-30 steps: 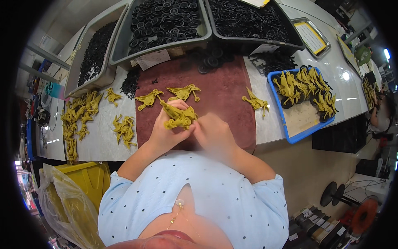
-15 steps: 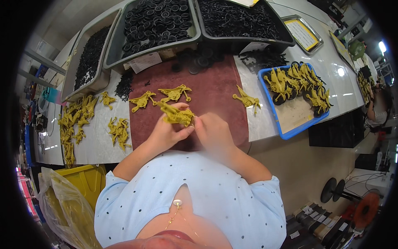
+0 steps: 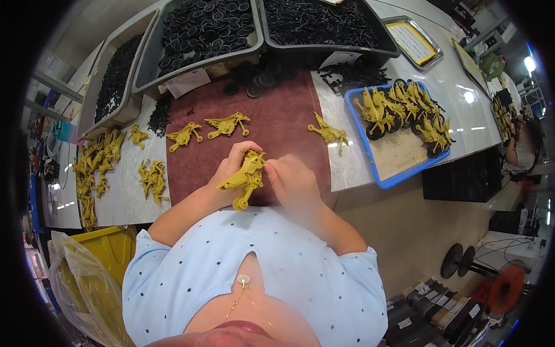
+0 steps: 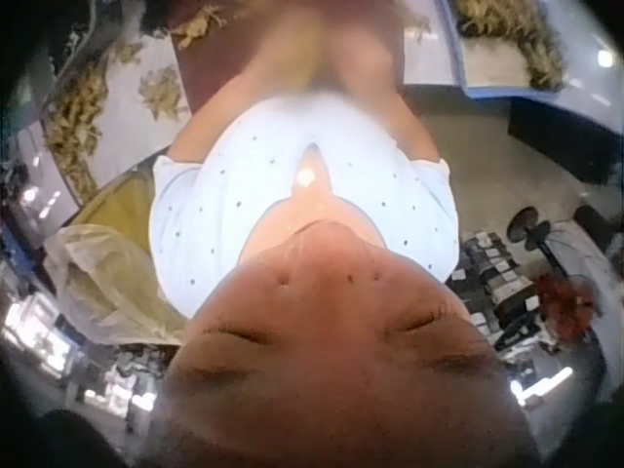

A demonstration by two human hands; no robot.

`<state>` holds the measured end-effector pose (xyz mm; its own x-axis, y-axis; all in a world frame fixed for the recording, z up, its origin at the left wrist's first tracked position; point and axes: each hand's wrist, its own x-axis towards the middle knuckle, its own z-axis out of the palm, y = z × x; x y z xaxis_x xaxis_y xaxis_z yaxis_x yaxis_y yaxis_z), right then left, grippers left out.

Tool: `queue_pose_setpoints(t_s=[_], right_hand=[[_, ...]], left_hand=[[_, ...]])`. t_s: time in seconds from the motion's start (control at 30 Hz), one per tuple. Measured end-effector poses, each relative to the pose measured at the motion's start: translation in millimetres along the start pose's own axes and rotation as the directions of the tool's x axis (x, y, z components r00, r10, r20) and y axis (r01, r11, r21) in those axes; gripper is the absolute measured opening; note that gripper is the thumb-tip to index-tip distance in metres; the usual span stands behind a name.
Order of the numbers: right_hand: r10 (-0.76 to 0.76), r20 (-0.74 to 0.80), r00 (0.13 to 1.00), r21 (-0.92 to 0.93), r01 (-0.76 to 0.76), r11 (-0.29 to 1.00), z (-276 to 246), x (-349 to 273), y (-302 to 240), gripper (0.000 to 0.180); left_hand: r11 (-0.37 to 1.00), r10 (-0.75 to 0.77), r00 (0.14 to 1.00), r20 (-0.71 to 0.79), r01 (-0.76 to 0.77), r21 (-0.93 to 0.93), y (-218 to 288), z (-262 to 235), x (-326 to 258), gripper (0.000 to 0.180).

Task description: The person assembles toy motorcycles by attaching wheels and handlebars to frames by hand, places the assembled motorcycles into a tray, and lays out additional motorcycle frames on a cloth mat to attach small parts.

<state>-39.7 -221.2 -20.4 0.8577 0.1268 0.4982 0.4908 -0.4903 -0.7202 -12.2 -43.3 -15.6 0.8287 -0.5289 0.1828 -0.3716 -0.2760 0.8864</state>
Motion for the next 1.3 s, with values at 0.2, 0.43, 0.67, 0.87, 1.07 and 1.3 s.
queue_pose_setpoints(t_s=[0.2, 0.43, 0.67, 0.87, 1.07, 1.3], right_hand=[[-0.161, -0.054, 0.986, -0.041, 0.159, 0.987, -13, 1, 0, 0.005], [-0.176, -0.065, 0.982, -0.096, 0.17, 0.981, -21, -4, -3, 0.007], [-0.109, -0.093, 0.99, -0.093, 0.1, 0.991, -14, 1, -3, 0.005], [-0.101, -0.092, 0.991, -0.114, 0.091, 0.989, -5, 1, 5, 0.006], [-0.087, -0.43, 0.899, -0.411, -0.109, 0.905, -71, -3, 25, 0.009], [0.217, -0.444, 0.869, -0.342, -0.388, 0.856, -73, -6, 83, 0.018]], left_hand=[[0.992, 0.122, 0.99, 0.071, -0.12, -0.041, -2, 1, 3, 0.05], [0.975, 0.217, 0.969, 0.119, -0.222, 0.029, -6, 3, 6, 0.044], [0.961, 0.027, 1.0, 0.006, -0.024, -0.274, 6, 15, 22, 0.052], [0.978, -0.124, 0.988, 0.087, 0.136, -0.155, 0, 6, 18, 0.05], [0.876, -0.309, 0.949, 0.055, 0.307, -0.373, -49, -7, 7, 0.039], [0.437, -0.353, 0.874, 0.334, 0.47, -0.767, -23, 22, 51, 0.027]])
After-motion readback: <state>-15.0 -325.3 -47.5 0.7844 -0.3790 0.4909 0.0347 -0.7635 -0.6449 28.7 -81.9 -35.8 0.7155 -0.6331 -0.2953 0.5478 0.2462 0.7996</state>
